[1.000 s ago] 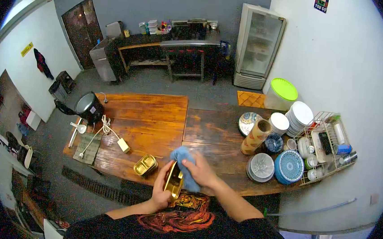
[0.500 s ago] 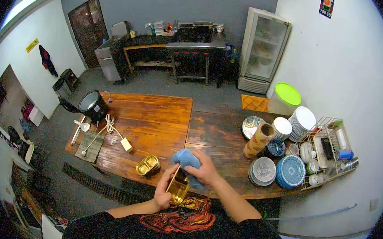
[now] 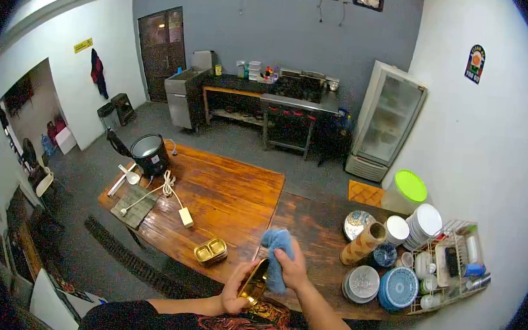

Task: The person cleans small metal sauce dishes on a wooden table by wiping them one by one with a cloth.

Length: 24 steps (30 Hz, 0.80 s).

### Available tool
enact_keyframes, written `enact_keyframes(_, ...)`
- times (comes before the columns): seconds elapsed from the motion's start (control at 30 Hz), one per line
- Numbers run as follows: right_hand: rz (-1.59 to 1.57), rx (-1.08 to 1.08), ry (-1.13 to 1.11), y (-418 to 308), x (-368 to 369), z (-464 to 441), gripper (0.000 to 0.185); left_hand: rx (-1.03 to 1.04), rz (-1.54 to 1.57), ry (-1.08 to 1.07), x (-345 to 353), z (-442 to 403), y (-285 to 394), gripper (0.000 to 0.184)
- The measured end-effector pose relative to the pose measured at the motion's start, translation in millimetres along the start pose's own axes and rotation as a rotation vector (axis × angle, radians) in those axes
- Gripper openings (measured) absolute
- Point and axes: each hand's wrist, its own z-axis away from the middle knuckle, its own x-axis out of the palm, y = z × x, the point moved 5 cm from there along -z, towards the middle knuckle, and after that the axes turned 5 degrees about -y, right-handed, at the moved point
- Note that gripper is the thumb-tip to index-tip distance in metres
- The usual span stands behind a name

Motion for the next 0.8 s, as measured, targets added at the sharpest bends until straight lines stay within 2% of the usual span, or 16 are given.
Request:
enact_keyframes(0.03, 0.005, 0.001, -0.011, 0, 4, 2, 0.032, 0.006, 0.0, 0.01, 1, 2, 3, 0.082)
enact_keyframes(0.17, -0.06, 0.303, 0.115, 21, 33, 24, 0.04, 0.071, -0.153, 0.089, -7, 12, 15, 0.083)
enact_keyframes(0.37, -0.003, 0.278, 0.068, -17, 32, 20, 0.033, 0.12, -0.166, 0.065, -9, 15, 16, 0.085)
enact_keyframes(0.5, 0.908, -0.057, -0.37, -76, 34, -9, 0.034, 0.111, -0.127, 0.013, -10, 19, 10, 0.085)
enact_keyframes(0.53, 0.909, -0.059, -0.376, -80, 39, -16, 0.034, 0.112, -0.128, 0.019, -8, 22, 7, 0.085)
enact_keyframes(0.67, 1.139, -0.242, -0.588, -82, 79, -22, 0.034, 0.063, 0.452, 0.164, -2, 43, -21, 0.081)
enact_keyframes(0.7, 1.138, -0.242, -0.588, -69, 79, -23, 0.034, 0.062, 0.451, 0.165, -6, 44, -23, 0.081)
enact_keyframes(0.8, 0.745, -0.082, -0.339, 24, 45, -35, 0.037, 0.065, 0.141, 0.232, -22, 48, -23, 0.07)
